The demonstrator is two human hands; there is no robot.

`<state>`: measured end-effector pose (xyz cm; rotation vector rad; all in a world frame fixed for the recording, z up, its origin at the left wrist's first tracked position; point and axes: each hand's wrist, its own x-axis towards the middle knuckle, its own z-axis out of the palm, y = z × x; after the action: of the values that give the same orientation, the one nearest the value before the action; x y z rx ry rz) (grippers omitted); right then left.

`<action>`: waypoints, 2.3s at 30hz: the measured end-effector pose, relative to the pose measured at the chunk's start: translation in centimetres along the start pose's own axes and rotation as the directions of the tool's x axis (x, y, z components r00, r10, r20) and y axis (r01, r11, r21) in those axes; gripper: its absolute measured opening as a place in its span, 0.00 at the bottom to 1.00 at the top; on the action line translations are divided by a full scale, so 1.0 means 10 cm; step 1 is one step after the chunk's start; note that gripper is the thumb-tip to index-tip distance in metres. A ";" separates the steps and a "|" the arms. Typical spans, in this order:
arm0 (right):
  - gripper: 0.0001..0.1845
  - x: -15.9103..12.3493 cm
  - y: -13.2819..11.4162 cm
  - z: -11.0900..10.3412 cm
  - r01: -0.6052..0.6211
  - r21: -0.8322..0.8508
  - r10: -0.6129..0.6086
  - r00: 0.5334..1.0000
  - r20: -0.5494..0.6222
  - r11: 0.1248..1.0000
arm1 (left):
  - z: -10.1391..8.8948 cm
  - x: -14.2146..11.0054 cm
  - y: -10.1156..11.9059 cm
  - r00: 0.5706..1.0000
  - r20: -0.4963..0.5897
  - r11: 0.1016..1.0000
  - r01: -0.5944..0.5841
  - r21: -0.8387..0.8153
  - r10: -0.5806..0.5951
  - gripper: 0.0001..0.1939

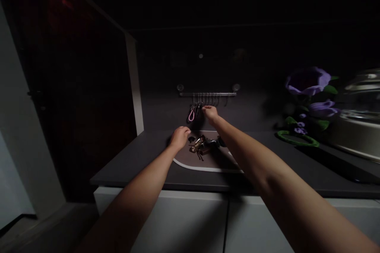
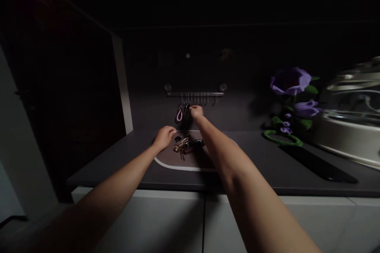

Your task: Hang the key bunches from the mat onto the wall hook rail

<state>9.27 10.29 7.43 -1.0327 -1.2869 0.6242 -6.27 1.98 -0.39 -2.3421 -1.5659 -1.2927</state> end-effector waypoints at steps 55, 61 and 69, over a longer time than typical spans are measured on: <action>0.11 -0.93 0.21 -0.26 0.360 -0.604 -0.041 0.879 0.475 0.711 | -0.06 -0.02 -0.08 0.937 0.342 0.942 -0.177 0.284 0.073 0.13; 0.10 -0.93 0.22 -0.26 0.369 -0.597 -0.051 0.876 0.480 0.713 | -0.11 -0.05 -0.03 0.968 0.252 0.948 -0.096 0.305 0.017 0.13; 0.10 -0.95 0.18 -0.26 0.358 -0.565 -0.082 0.887 0.454 0.743 | -0.15 -0.03 0.01 0.996 0.088 0.979 -0.051 0.198 0.034 0.13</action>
<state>9.96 2.23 1.51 -1.3043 -2.0506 0.1936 -7.12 1.03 0.47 -2.3177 -1.5767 -0.9883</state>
